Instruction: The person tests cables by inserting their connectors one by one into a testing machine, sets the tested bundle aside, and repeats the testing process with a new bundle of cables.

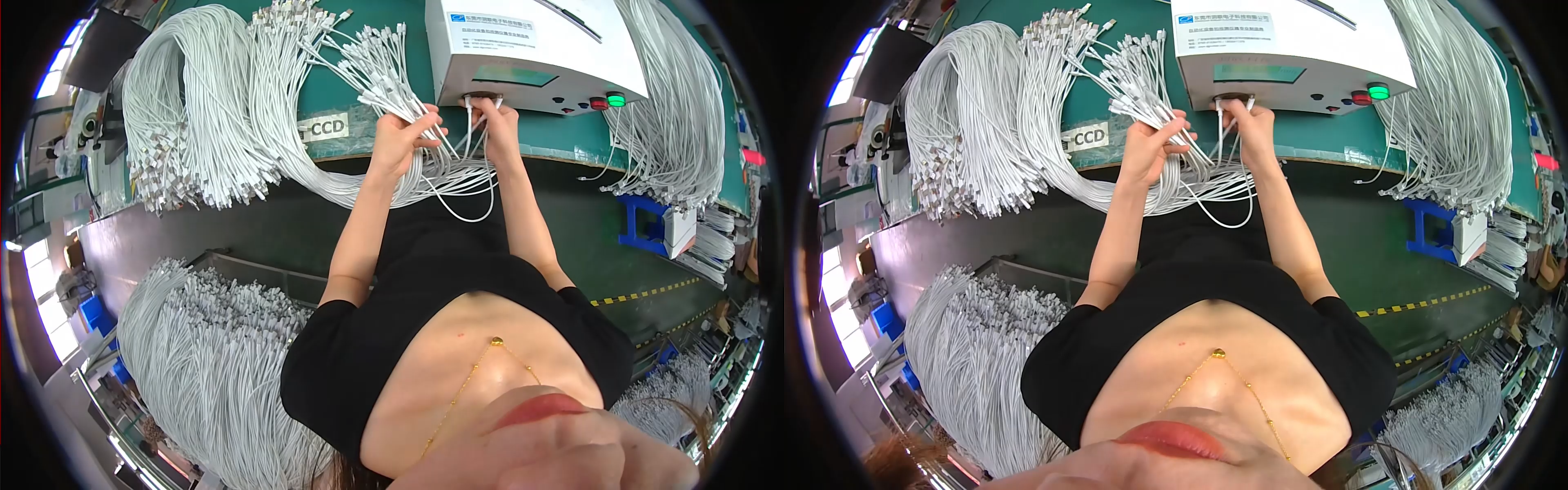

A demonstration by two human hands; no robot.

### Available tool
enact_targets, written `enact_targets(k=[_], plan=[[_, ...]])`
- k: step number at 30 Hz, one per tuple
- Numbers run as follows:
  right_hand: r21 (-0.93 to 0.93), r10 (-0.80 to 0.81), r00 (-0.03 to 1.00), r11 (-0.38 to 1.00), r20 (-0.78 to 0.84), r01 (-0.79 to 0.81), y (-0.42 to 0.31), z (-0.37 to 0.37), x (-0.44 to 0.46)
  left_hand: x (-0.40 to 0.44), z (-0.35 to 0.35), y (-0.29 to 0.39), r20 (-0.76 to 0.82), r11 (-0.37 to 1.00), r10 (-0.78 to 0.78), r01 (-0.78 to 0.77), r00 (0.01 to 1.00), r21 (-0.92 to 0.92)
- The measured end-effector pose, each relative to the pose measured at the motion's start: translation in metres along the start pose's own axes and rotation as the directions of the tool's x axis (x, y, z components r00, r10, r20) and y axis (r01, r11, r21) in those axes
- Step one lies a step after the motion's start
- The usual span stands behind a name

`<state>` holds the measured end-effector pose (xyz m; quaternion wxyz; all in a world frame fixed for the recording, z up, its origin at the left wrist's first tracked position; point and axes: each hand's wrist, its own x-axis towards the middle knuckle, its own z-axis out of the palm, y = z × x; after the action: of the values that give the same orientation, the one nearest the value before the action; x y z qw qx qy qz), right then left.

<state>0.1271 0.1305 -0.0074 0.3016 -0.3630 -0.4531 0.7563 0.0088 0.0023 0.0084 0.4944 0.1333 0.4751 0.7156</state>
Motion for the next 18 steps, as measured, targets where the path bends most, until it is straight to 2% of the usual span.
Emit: enact_targets(k=[2, 3, 4, 6, 8, 10, 11, 12, 14, 18], plan=[[-0.16, -0.082, 0.996, 0.984, 0.02, 0.084, -0.009, 0.015, -0.014, 0.0, -0.002, -0.005, 0.061, 0.998, -0.01, 0.006, 0.998, 0.062], [-0.268, -0.057, 0.994, 0.96, 0.097, 0.082, -0.013, 0.01, -0.015, -0.001, 0.0, -0.004, 0.121, 0.992, -0.025, 0.01, 0.992, 0.124], [-0.269, -0.059, 0.994, 0.96, 0.096, 0.083, -0.014, 0.009, -0.017, -0.003, 0.003, -0.003, 0.123, 0.992, -0.024, 0.009, 0.992, 0.123], [-0.268, -0.09, 0.97, 0.951, 0.227, 0.152, -0.018, 0.01, -0.027, -0.007, 0.011, 0.0, 0.192, 0.976, -0.116, 0.077, 0.974, 0.202], [-0.238, -0.077, 0.981, 0.964, 0.178, 0.119, -0.021, 0.015, -0.03, -0.007, 0.013, 0.0, 0.201, 0.968, -0.148, 0.1, 0.968, 0.23], [-0.237, -0.086, 0.976, 0.962, 0.198, 0.133, -0.019, 0.011, -0.029, -0.003, 0.006, -0.009, 0.279, 0.969, -0.119, 0.051, 0.953, 0.242], [-0.194, -0.063, 0.982, 0.976, 0.175, 0.098, -0.013, 0.004, -0.024, 0.001, 0.003, -0.017, 0.288, 0.967, -0.045, -0.031, 0.957, 0.254], [-0.22, -0.057, 0.995, 0.973, 0.079, 0.074, -0.014, 0.002, -0.021, 0.001, 0.002, -0.017, 0.289, 0.966, -0.044, -0.032, 0.956, 0.255], [-0.112, 0.006, 1.0, 0.994, 0.015, -0.005, -0.008, -0.008, -0.012, 0.002, 0.0, -0.016, 0.111, 0.973, -0.124, 0.099, 0.986, 0.209], [-0.143, 0.003, 1.0, 0.99, -0.015, -0.005, -0.011, -0.004, -0.011, 0.0, 0.002, 0.0, 0.049, 0.987, -0.148, 0.145, 0.988, 0.061]])
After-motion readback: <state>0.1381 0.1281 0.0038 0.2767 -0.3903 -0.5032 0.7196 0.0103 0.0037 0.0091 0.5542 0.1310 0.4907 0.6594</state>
